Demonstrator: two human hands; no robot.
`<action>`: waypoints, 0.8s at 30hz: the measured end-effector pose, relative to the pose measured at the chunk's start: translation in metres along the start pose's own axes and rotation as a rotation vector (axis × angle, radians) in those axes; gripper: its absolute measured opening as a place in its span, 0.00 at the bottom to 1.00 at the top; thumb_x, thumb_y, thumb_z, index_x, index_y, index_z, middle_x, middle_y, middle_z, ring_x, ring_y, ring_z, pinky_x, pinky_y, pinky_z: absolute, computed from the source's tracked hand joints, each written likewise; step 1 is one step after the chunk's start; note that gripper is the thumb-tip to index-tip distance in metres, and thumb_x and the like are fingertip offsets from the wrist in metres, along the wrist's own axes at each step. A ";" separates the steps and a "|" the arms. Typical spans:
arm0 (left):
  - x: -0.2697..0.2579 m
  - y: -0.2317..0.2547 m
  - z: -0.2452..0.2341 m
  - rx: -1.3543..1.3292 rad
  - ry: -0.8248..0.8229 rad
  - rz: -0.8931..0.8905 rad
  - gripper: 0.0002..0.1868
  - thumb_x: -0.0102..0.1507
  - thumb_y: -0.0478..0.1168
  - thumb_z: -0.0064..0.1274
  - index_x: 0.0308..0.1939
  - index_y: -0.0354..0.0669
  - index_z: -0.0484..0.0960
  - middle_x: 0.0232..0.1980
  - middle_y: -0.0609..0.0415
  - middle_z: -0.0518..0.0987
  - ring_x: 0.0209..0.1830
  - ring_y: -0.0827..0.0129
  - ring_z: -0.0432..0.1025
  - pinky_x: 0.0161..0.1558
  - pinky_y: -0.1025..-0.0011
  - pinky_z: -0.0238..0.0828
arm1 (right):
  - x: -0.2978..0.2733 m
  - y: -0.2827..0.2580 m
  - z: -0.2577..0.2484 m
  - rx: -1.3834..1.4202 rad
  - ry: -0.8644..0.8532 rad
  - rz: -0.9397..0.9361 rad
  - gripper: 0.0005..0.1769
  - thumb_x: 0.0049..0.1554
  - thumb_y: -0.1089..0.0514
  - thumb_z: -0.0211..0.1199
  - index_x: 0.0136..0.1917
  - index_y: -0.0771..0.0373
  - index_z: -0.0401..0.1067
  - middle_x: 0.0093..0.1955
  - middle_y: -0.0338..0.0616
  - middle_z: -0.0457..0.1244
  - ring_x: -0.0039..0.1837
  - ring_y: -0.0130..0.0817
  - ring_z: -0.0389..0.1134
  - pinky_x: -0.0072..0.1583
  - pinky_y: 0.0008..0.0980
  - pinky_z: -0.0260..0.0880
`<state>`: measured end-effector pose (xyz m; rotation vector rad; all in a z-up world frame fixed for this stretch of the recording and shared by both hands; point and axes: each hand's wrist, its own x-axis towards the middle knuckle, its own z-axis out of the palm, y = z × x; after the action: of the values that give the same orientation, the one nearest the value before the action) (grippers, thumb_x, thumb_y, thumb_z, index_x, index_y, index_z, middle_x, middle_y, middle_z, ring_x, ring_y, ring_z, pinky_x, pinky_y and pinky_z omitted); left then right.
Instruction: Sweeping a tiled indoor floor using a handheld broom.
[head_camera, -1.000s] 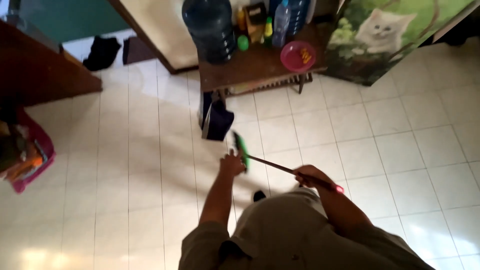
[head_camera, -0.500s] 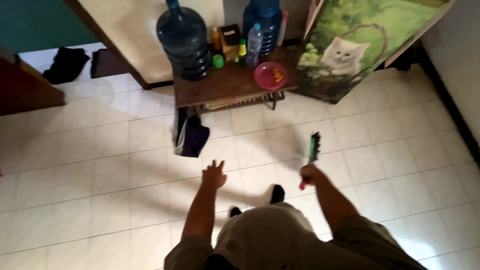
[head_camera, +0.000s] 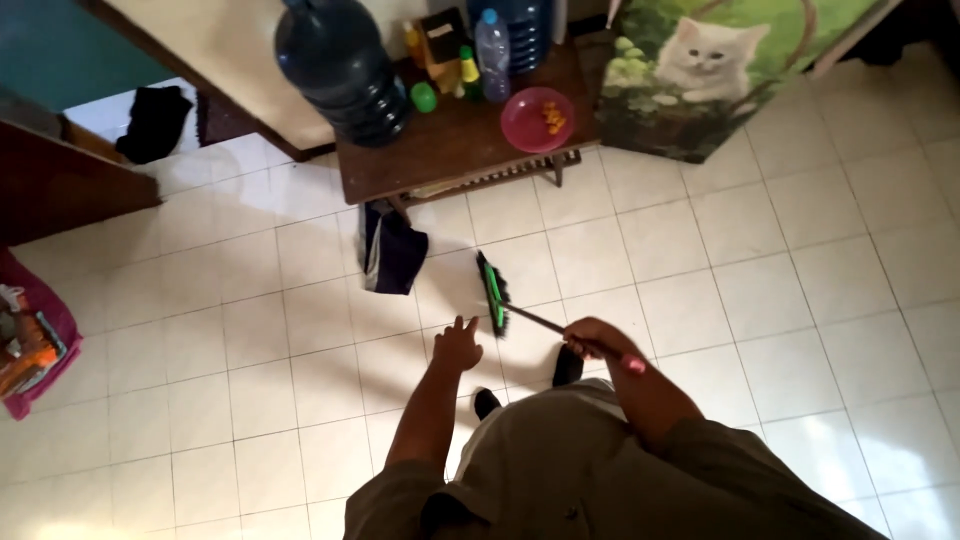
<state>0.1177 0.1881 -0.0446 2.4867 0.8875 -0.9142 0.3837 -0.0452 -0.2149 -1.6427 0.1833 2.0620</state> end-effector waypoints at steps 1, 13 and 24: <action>0.007 0.011 -0.004 0.005 -0.007 0.006 0.41 0.66 0.52 0.48 0.81 0.55 0.51 0.81 0.42 0.55 0.70 0.46 0.65 0.64 0.45 0.67 | -0.033 -0.004 -0.007 0.010 0.000 0.003 0.11 0.56 0.54 0.62 0.35 0.60 0.69 0.27 0.40 0.60 0.26 0.31 0.57 0.26 0.32 0.56; 0.056 0.107 -0.057 0.022 0.078 0.131 0.42 0.65 0.52 0.51 0.81 0.56 0.51 0.78 0.44 0.57 0.65 0.48 0.68 0.60 0.47 0.69 | -0.070 -0.048 -0.184 -0.224 0.489 -0.249 0.09 0.55 0.59 0.60 0.36 0.66 0.75 0.29 0.45 0.65 0.30 0.34 0.62 0.36 0.38 0.63; 0.067 0.098 -0.071 0.049 0.050 0.015 0.43 0.64 0.52 0.54 0.80 0.55 0.52 0.79 0.40 0.56 0.66 0.47 0.67 0.61 0.46 0.68 | -0.025 -0.024 -0.123 0.207 0.176 -0.395 0.07 0.53 0.61 0.61 0.36 0.67 0.71 0.27 0.43 0.63 0.27 0.32 0.60 0.30 0.34 0.61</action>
<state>0.2545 0.1803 -0.0276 2.5643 0.8708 -0.8830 0.5063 -0.0805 -0.2191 -1.5838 0.1152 1.5540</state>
